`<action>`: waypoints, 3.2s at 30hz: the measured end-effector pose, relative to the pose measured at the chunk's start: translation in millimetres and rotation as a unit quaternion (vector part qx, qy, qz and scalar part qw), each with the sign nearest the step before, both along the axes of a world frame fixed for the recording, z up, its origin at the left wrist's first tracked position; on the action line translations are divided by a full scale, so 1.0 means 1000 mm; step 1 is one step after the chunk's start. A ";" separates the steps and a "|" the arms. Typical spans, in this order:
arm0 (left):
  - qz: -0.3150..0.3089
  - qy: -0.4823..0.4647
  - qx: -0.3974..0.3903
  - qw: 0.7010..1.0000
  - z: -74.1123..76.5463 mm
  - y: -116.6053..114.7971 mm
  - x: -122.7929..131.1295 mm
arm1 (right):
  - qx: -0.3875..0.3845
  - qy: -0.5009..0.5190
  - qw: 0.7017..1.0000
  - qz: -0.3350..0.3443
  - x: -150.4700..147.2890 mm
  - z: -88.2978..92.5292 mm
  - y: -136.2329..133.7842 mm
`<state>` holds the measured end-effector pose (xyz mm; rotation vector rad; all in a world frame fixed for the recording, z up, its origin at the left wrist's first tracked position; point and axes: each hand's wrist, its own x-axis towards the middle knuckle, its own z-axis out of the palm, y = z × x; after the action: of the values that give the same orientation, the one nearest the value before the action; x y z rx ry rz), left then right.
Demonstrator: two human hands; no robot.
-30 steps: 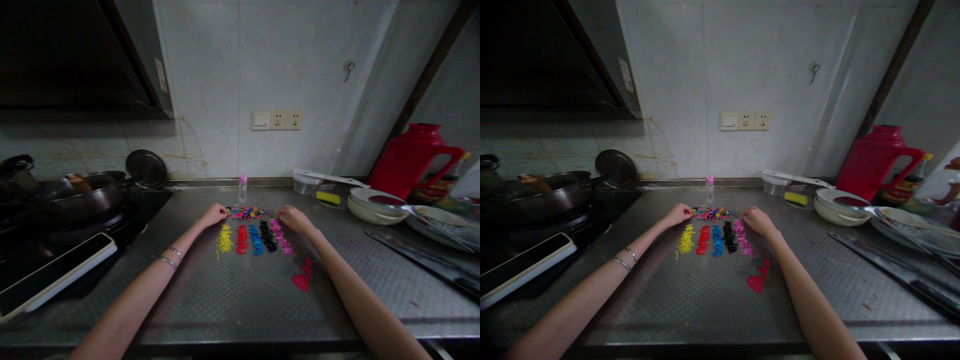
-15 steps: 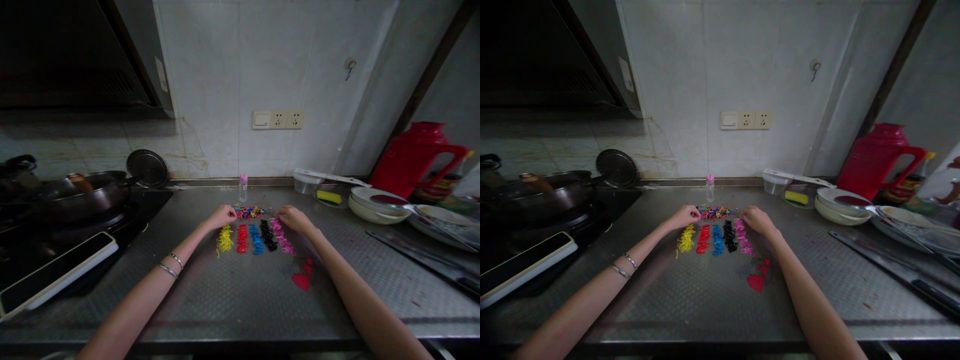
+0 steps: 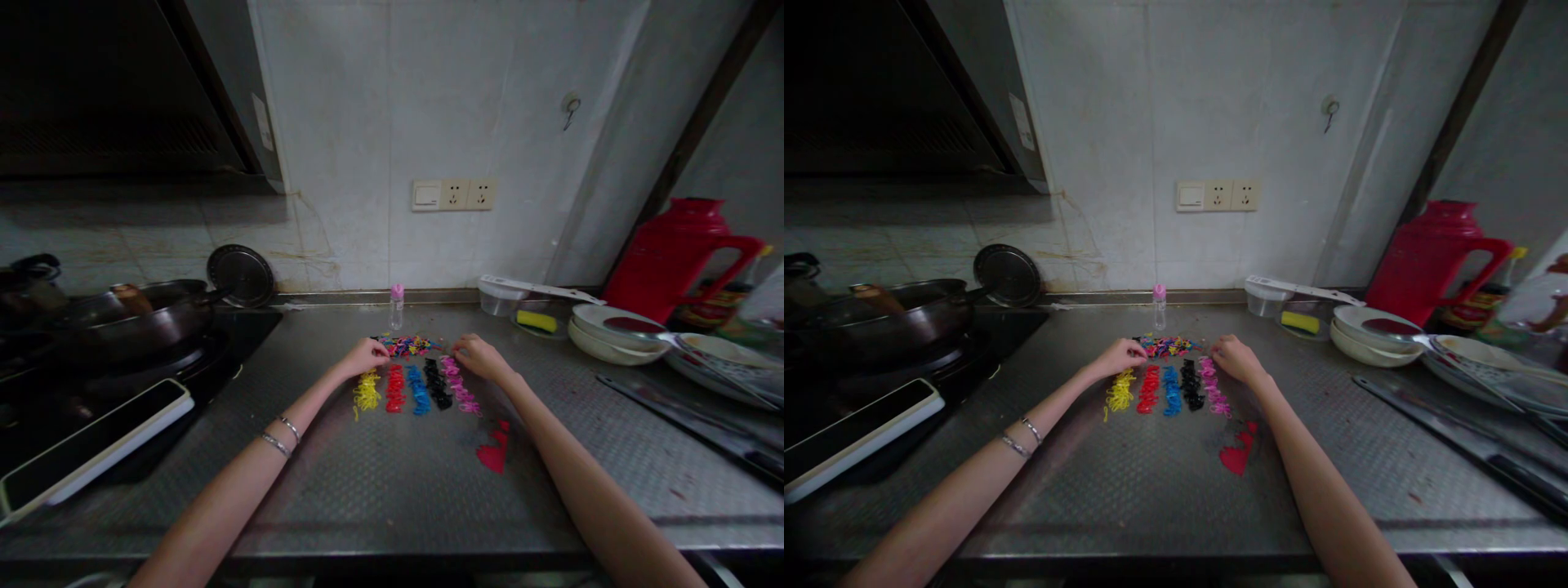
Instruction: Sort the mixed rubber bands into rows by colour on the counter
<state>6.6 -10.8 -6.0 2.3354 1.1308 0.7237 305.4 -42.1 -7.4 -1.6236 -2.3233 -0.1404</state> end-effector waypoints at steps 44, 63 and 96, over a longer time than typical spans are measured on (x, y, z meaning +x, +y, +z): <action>0.259 -0.203 -0.036 0.944 -0.019 0.016 -0.048 | -0.030 0.005 0.999 -0.036 -0.026 0.003 0.027; 0.255 -0.197 -0.031 0.946 -0.022 0.018 -0.050 | -0.041 -0.015 0.995 0.093 -0.118 0.018 0.004; 0.170 -0.105 0.037 0.979 -0.017 0.008 -0.039 | 0.020 0.296 0.952 -0.067 0.009 -0.032 0.008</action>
<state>-32.6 -2.4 -23.0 2.0821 1.4416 1.1234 314.0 -33.7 -39.0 -1.5342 -1.7450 0.2408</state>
